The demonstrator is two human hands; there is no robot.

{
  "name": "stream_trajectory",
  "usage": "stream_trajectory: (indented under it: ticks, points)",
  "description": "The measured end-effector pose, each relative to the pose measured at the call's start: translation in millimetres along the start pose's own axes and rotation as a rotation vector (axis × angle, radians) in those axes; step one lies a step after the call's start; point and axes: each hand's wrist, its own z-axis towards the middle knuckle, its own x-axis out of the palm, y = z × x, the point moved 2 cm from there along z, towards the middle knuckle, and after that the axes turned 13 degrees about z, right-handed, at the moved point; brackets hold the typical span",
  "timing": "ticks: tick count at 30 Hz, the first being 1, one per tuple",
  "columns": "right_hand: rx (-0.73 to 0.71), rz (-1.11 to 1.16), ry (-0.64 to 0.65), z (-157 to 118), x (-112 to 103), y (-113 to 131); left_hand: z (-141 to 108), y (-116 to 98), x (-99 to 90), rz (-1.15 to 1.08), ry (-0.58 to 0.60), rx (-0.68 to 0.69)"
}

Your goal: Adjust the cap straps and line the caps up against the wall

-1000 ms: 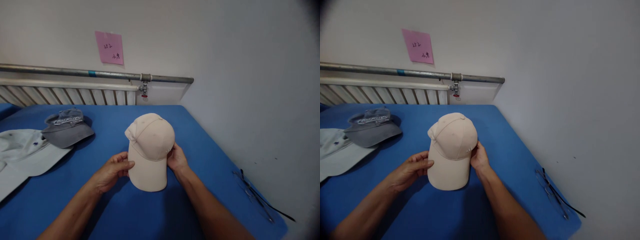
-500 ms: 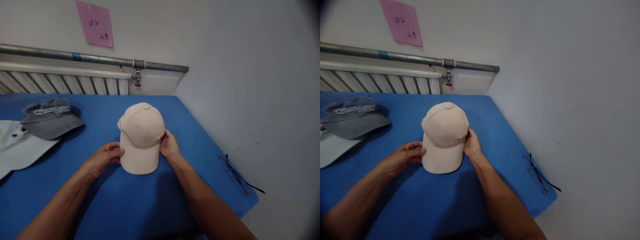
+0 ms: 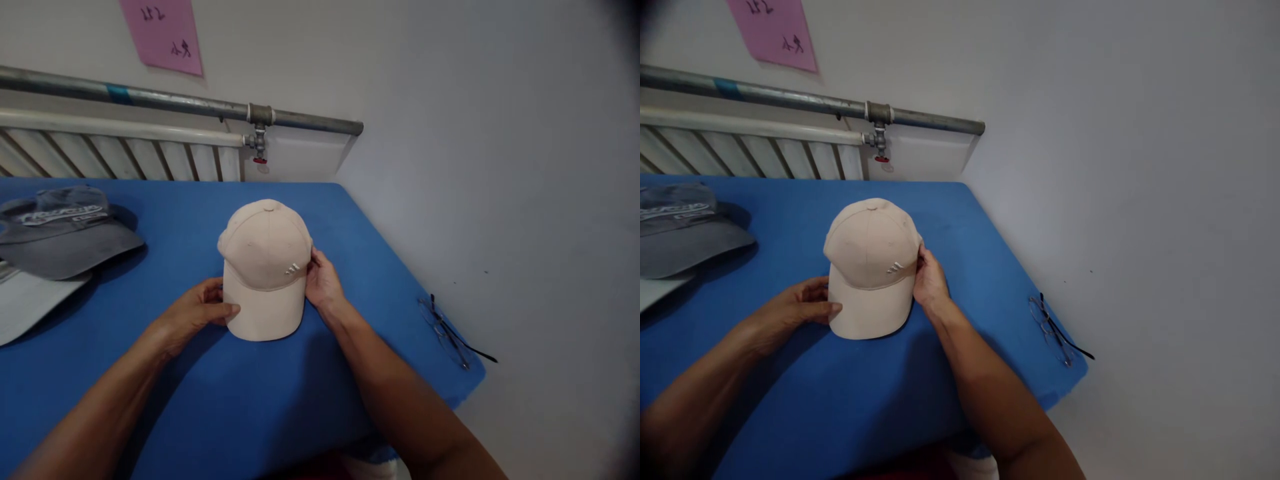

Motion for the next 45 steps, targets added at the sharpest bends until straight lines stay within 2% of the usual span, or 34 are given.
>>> stream_trajectory:
  ticks: [4,8,13,17,22,27,32,34,37,41,45]
  points:
    - [-0.015,-0.025,0.02,0.6,-1.4,0.1,1.1,1.8,-1.2,-0.012,-0.059,-0.028]
    - [-0.044,-0.119,0.04,5.0,-5.7,-0.6,2.5,3.6,-2.7,0.062,-0.058,-0.012]
    - [-0.088,-0.396,0.079,10.1,-14.6,6.9,3.0,3.2,-4.0,0.122,-0.064,-0.036]
    - [-0.227,-0.645,0.096,7.5,-17.3,20.6,8.5,10.0,-4.3,0.062,-0.071,-0.021]
    - [-0.425,-0.836,0.122,-7.7,-18.6,30.4,12.3,13.0,-3.7,-0.185,-0.031,-0.035]
    - [-0.508,-0.975,0.147,-44.5,-29.1,32.6,2.4,0.1,-3.4,-0.058,-0.036,0.011]
    - [-0.55,-1.108,0.146,-101.1,-58.4,36.5,5.5,2.0,-3.2,0.009,0.012,0.07]
    - [-0.62,-1.246,0.122,-124.0,-79.2,40.7,10.0,4.9,-4.7,-0.005,0.033,0.082]
    - [-0.688,-1.454,0.017,-149.9,-116.3,49.5,15.5,6.6,-10.1,-0.006,0.089,0.088]
    - [-0.831,-1.671,-0.2,-164.1,-152.2,59.7,17.7,5.5,-21.6,0.034,0.169,0.055]
    - [-0.944,-1.702,-0.224,-163.5,-159.8,61.3,16.0,8.0,-29.3,0.057,0.195,0.045]
